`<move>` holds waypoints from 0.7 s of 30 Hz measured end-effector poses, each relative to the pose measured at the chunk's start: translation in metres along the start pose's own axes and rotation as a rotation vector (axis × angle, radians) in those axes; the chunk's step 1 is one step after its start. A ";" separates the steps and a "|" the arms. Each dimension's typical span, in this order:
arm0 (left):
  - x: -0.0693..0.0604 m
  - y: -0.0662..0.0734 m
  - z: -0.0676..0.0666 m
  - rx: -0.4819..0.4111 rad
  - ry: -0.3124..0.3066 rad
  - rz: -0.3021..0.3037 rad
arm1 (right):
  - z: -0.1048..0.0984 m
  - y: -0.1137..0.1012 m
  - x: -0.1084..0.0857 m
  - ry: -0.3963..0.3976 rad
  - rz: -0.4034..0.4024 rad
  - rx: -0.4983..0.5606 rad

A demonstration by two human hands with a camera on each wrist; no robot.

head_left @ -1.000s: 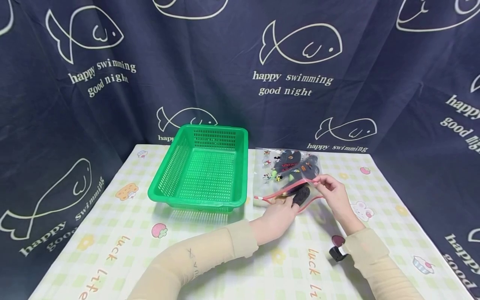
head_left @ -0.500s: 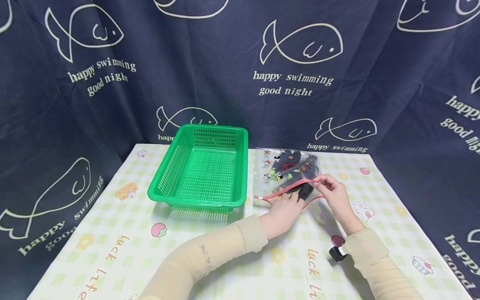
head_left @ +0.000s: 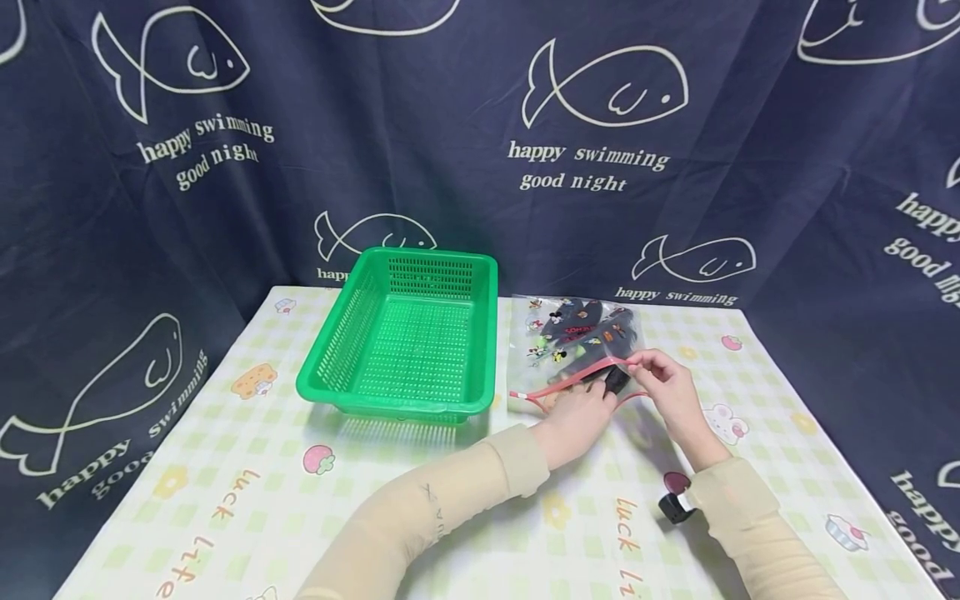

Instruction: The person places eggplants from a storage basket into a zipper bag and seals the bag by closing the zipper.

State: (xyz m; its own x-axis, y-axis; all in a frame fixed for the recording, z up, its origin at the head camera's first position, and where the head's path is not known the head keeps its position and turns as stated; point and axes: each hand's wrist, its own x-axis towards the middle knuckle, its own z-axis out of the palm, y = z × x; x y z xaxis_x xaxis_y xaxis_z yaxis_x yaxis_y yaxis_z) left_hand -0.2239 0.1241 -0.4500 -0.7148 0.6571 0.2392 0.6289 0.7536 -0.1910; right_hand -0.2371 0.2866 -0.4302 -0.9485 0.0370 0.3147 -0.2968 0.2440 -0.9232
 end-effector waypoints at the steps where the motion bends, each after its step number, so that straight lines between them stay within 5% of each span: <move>1: 0.001 0.000 0.002 0.011 0.011 0.010 | 0.000 0.000 0.000 0.001 0.000 -0.001; 11: 0.009 -0.001 0.009 -0.017 -0.010 0.014 | 0.000 -0.001 0.000 0.001 -0.006 -0.007; 21: 0.000 -0.006 0.004 -0.091 -0.078 0.020 | -0.002 -0.001 0.000 -0.003 0.002 0.008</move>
State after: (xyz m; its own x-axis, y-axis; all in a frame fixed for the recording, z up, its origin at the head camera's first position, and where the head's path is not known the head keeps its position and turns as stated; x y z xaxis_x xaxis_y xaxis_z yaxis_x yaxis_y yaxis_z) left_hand -0.2289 0.1192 -0.4522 -0.7217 0.6734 0.1604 0.6655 0.7387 -0.1069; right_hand -0.2363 0.2880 -0.4292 -0.9495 0.0344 0.3119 -0.2955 0.2364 -0.9256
